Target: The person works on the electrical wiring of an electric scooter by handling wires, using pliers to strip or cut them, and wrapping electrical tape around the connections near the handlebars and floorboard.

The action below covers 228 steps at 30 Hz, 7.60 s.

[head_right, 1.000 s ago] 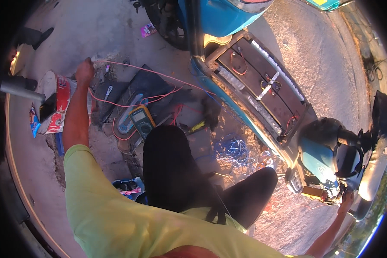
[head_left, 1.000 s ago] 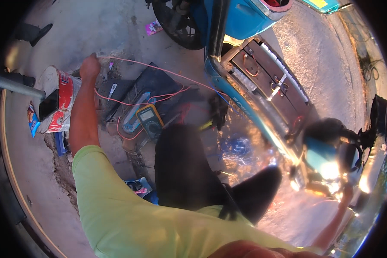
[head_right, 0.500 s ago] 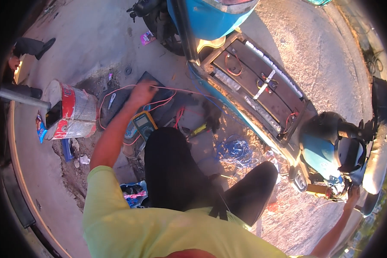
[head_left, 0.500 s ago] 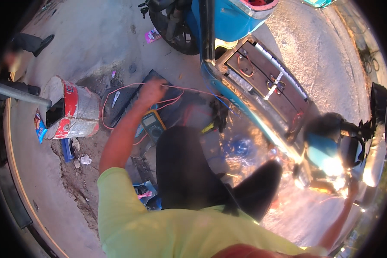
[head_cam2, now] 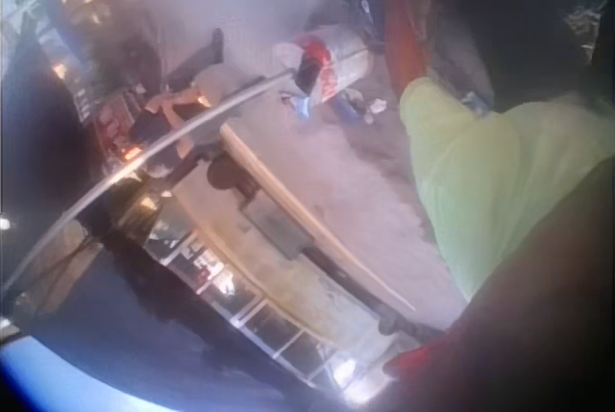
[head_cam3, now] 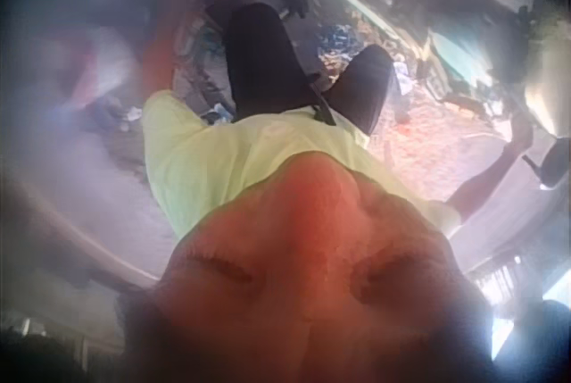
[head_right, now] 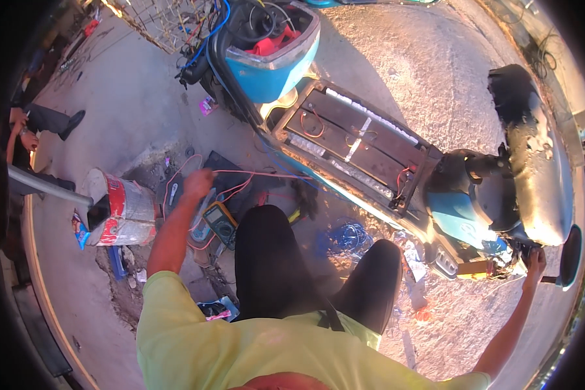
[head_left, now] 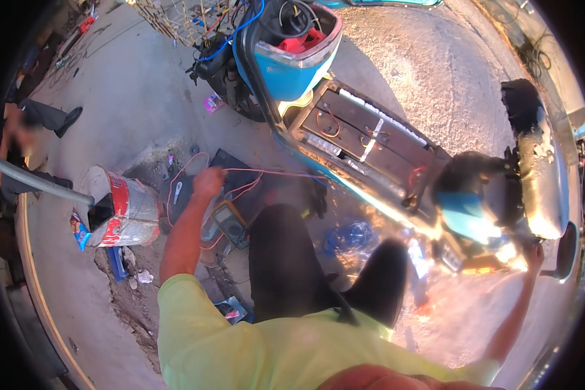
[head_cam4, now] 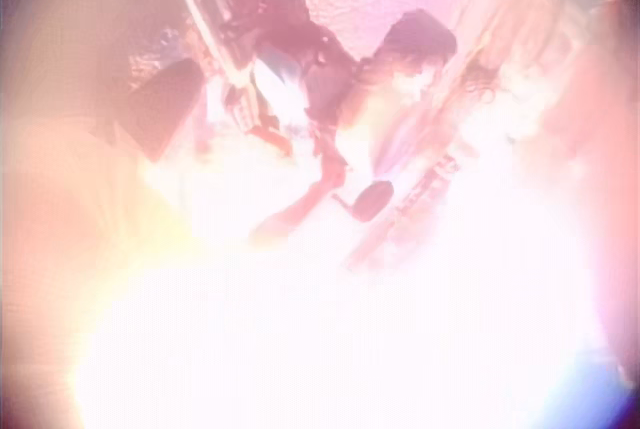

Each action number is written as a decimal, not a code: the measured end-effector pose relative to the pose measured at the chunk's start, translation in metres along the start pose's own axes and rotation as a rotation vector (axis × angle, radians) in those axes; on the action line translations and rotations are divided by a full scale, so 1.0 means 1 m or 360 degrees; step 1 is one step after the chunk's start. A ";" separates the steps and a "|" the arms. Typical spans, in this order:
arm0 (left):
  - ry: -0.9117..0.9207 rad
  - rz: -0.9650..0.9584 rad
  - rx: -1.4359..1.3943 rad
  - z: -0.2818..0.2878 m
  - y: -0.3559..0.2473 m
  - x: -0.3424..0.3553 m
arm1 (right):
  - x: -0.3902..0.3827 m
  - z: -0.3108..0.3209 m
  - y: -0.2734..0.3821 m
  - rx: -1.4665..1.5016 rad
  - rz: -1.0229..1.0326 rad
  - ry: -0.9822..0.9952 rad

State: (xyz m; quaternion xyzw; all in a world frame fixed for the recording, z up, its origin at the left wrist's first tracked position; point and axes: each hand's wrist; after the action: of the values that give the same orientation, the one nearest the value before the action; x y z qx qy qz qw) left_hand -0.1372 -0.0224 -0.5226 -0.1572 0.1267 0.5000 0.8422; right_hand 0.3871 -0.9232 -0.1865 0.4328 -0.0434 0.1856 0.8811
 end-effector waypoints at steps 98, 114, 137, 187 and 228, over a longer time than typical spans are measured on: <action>0.0679 -0.1233 -0.1727 0.203 -0.267 -0.285 | -0.150 -0.384 0.364 0.0853 0.0616 0.1342; 0.0016 -0.1479 -0.1422 0.186 -0.284 -0.300 | -0.148 -0.387 0.353 0.0469 0.0680 0.1315; 0.0955 -0.0715 -0.2467 0.173 -0.284 -0.294 | -0.171 -0.389 0.343 0.0912 0.0541 0.0665; 0.0287 -0.1245 -0.1193 0.169 -0.252 -0.296 | -0.152 -0.389 0.326 0.0860 0.0569 0.1377; -0.1133 -0.0077 0.0002 0.272 0.047 -0.100 | -0.159 -0.362 0.262 0.0930 0.0202 0.1178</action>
State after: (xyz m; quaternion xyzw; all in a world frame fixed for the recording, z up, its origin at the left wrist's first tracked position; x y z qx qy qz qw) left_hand -0.2108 0.0248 -0.2423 0.0243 -0.1782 0.5032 0.8452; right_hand 0.1138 -0.5410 -0.2534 0.5638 0.3010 0.3853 0.6656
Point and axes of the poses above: each hand's wrist, its own x-axis towards the middle knuckle, its own z-axis out of the back of the hand, y = z × x, and after that the axes turned 9 degrees about z, right-handed
